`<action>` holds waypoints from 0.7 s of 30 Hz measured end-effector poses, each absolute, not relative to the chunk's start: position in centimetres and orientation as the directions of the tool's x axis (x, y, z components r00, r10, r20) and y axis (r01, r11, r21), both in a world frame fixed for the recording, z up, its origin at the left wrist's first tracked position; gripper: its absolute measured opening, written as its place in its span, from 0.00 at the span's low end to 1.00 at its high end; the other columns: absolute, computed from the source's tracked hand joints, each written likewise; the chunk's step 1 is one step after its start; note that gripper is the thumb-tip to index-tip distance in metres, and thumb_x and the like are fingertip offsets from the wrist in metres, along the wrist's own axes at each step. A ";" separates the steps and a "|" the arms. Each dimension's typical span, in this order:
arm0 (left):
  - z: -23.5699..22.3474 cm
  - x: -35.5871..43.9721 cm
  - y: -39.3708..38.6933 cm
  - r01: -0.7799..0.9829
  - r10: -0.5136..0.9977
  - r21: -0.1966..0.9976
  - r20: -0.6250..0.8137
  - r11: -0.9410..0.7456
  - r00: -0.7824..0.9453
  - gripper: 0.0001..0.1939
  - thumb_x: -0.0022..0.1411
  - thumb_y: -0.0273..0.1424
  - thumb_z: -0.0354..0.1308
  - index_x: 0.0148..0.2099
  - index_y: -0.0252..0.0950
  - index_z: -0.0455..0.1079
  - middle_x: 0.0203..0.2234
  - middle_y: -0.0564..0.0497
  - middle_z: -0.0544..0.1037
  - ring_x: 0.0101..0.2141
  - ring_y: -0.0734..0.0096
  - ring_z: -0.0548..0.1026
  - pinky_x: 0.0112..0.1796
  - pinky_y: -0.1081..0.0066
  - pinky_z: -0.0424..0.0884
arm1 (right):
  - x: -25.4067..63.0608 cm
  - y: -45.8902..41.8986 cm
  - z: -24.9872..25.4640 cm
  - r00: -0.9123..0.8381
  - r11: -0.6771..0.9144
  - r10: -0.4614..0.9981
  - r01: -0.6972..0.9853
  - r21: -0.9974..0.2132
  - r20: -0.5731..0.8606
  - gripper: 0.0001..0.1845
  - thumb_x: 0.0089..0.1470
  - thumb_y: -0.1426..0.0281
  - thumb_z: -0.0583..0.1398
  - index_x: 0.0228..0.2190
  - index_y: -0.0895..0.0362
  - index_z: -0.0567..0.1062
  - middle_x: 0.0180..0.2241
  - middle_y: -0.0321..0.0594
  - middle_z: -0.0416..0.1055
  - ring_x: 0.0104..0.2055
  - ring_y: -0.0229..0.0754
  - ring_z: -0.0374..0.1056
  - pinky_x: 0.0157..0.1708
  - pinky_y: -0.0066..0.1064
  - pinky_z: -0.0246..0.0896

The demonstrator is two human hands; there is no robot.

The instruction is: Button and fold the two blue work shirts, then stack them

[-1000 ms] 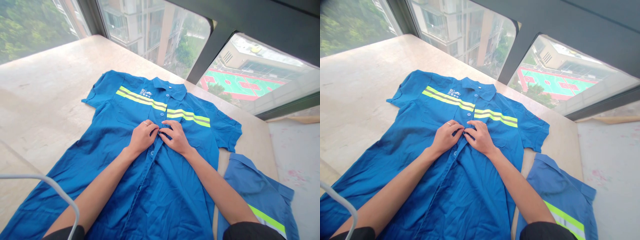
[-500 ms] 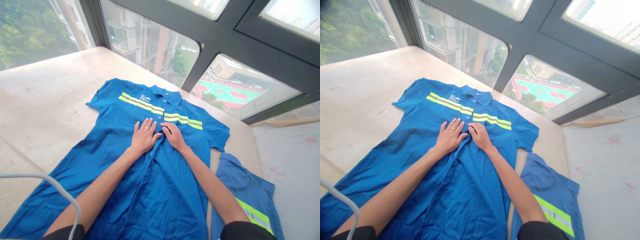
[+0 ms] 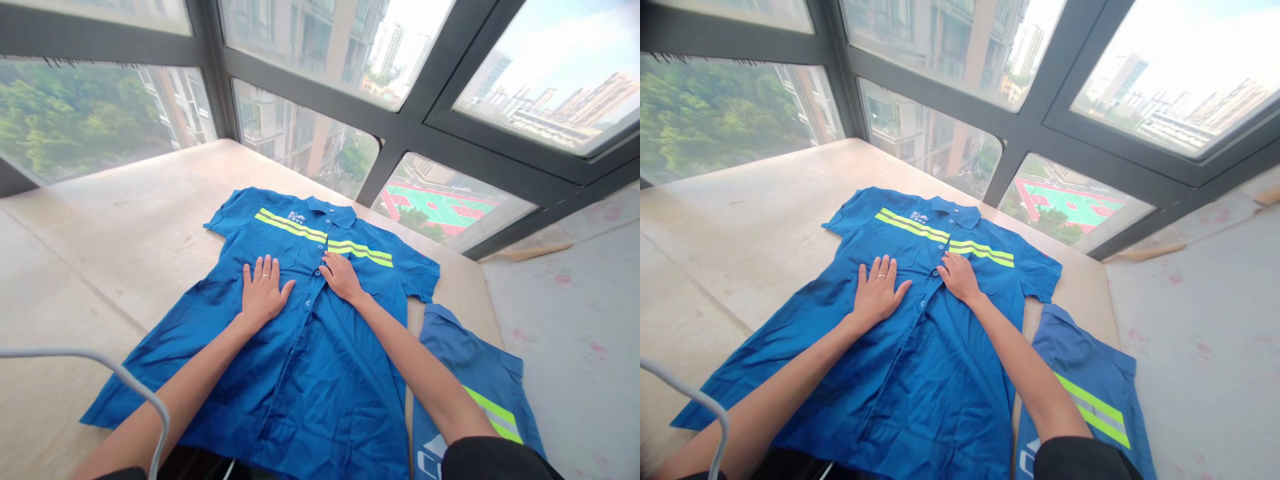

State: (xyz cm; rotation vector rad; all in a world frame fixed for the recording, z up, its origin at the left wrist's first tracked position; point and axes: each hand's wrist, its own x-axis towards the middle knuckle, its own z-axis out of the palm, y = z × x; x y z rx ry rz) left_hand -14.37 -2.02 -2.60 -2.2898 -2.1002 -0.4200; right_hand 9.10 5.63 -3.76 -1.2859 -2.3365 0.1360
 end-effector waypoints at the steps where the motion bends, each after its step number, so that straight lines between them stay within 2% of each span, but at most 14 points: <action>1: -2.5 -15.1 -2.6 0.984 0.978 0.166 0.205 -0.063 0.028 0.38 0.69 0.49 0.40 0.70 0.25 0.55 0.67 0.31 0.56 0.68 0.42 0.52 0.65 0.40 0.41 | 9.1 5.6 -3.8 -0.445 0.545 0.826 0.788 -0.288 0.344 0.22 0.67 0.60 0.51 0.52 0.61 0.74 0.59 0.53 0.68 0.62 0.52 0.62 0.62 0.46 0.56; 4: -2.3 -17.0 -4.5 0.991 0.979 0.134 0.201 0.004 -0.031 0.39 0.69 0.49 0.40 0.69 0.24 0.56 0.67 0.30 0.57 0.68 0.41 0.52 0.66 0.42 0.42 | 9.2 5.6 -3.9 -0.434 0.519 0.839 0.818 -0.247 0.327 0.26 0.68 0.58 0.50 0.54 0.62 0.74 0.60 0.55 0.66 0.63 0.53 0.61 0.63 0.46 0.54; 9: -2.1 -19.6 -7.3 0.995 0.983 0.087 0.175 0.047 -0.061 0.37 0.69 0.49 0.39 0.70 0.28 0.56 0.68 0.34 0.57 0.68 0.45 0.54 0.66 0.46 0.45 | 9.2 5.1 -4.1 -0.410 0.462 0.878 0.860 -0.218 0.247 0.30 0.69 0.56 0.46 0.60 0.63 0.68 0.65 0.55 0.60 0.68 0.56 0.54 0.67 0.51 0.46; 12: -2.1 -20.8 -8.4 0.997 0.985 0.069 0.162 0.043 -0.053 0.37 0.69 0.48 0.39 0.70 0.28 0.55 0.68 0.33 0.55 0.68 0.45 0.53 0.65 0.44 0.46 | 9.3 4.2 -4.1 -0.436 0.464 0.885 0.851 -0.244 0.161 0.33 0.69 0.55 0.46 0.63 0.64 0.64 0.68 0.55 0.53 0.70 0.56 0.48 0.68 0.53 0.41; 15: -1.6 -21.7 -8.9 0.998 0.990 0.050 0.135 0.037 -0.044 0.34 0.70 0.46 0.39 0.70 0.31 0.56 0.68 0.36 0.57 0.68 0.47 0.54 0.65 0.44 0.48 | 10.0 3.3 -4.0 -0.496 0.494 0.864 0.803 -0.333 0.086 0.34 0.68 0.53 0.45 0.65 0.61 0.61 0.69 0.53 0.50 0.72 0.55 0.44 0.69 0.55 0.38; 18: 0.1 -22.2 -8.1 0.999 0.997 0.026 0.063 0.042 -0.044 0.32 0.69 0.44 0.39 0.67 0.31 0.60 0.66 0.35 0.61 0.66 0.47 0.58 0.61 0.43 0.56 | 10.9 3.2 -3.5 -0.528 0.490 0.847 0.735 -0.468 0.058 0.32 0.69 0.54 0.45 0.65 0.59 0.63 0.68 0.51 0.53 0.71 0.53 0.47 0.68 0.54 0.43; 20: 1.9 -22.2 -6.6 0.998 0.998 0.023 -0.031 0.052 -0.051 0.30 0.68 0.43 0.41 0.61 0.29 0.67 0.61 0.31 0.68 0.61 0.43 0.66 0.54 0.44 0.66 | 11.4 4.0 -2.9 -0.512 0.476 0.854 0.697 -0.537 0.091 0.29 0.69 0.57 0.47 0.63 0.57 0.65 0.64 0.50 0.61 0.68 0.51 0.56 0.66 0.51 0.52; 21: 2.9 -22.0 -5.7 0.998 0.995 0.027 -0.085 0.057 -0.054 0.28 0.68 0.43 0.41 0.56 0.29 0.71 0.55 0.31 0.74 0.55 0.42 0.72 0.50 0.46 0.70 | 11.6 4.6 -2.6 -0.497 0.474 0.859 0.688 -0.549 0.120 0.27 0.68 0.59 0.48 0.63 0.56 0.65 0.62 0.50 0.66 0.64 0.50 0.62 0.63 0.49 0.58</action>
